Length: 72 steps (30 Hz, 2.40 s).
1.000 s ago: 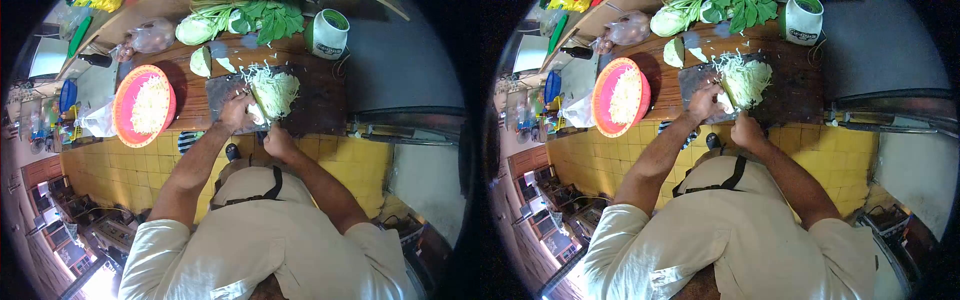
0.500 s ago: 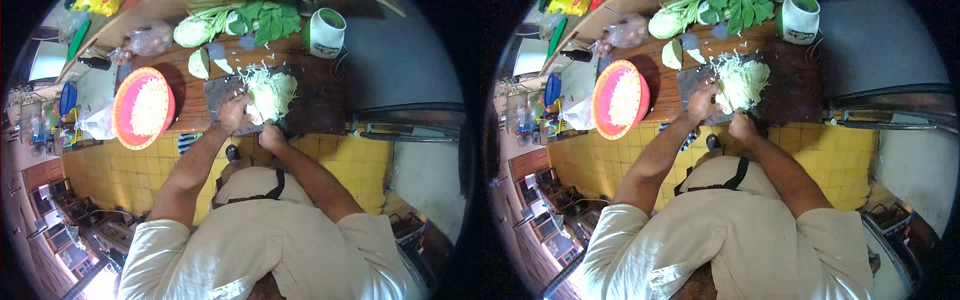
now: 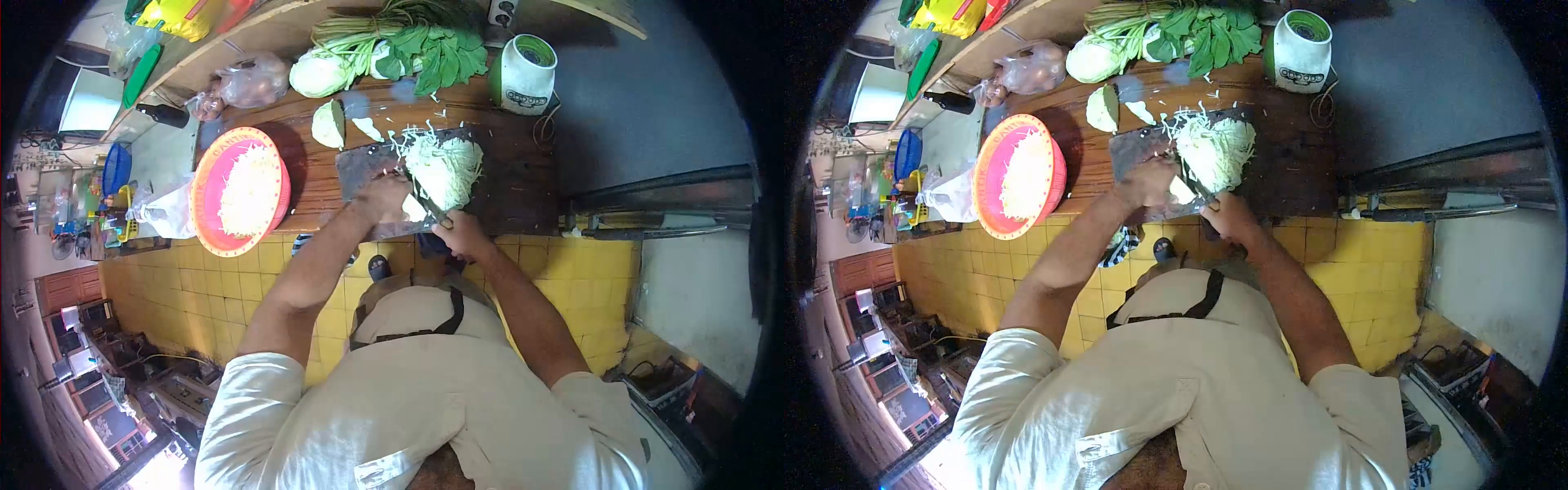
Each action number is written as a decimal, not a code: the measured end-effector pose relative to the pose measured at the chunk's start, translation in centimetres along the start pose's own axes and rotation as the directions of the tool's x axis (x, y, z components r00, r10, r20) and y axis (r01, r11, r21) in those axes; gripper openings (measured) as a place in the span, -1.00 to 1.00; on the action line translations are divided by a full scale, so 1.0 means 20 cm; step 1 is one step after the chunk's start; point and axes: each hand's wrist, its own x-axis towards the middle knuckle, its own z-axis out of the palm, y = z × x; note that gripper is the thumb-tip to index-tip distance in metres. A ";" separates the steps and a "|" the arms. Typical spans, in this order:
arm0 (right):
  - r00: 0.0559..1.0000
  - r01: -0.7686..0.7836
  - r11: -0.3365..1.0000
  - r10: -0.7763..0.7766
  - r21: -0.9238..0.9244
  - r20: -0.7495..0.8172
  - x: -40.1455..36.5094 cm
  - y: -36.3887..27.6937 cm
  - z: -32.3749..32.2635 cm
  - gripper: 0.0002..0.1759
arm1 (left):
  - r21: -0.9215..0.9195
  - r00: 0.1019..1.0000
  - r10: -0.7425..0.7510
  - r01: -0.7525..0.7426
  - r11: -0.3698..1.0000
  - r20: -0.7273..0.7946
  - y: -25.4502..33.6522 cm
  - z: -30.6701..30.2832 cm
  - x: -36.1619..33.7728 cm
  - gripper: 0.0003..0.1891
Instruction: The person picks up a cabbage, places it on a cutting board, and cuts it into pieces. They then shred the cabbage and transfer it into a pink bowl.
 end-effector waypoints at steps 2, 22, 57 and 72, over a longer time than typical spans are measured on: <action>0.995 0.074 0.996 -0.077 -0.059 -0.057 0.00 0.04 0.00 -0.54 | -0.062 0.991 -0.058 0.066 0.996 0.117 -0.05 -0.02 0.02 -0.41; 0.965 0.159 0.951 -0.206 -0.264 -0.163 0.07 -0.01 0.26 -0.61 | -0.176 0.989 -0.091 0.069 0.982 -0.120 -0.06 0.19 -0.12 -0.58; 0.986 0.130 0.960 -0.152 -0.248 -0.072 -0.02 -0.10 0.21 -0.62 | -0.229 0.946 -0.150 0.084 0.970 -0.286 -0.08 0.24 -0.16 -0.49; 0.938 0.277 0.897 -0.331 -0.346 -0.107 0.15 -0.02 0.32 -0.60 | -0.256 0.954 -0.103 0.029 0.966 -0.282 -0.11 0.27 -0.17 -0.51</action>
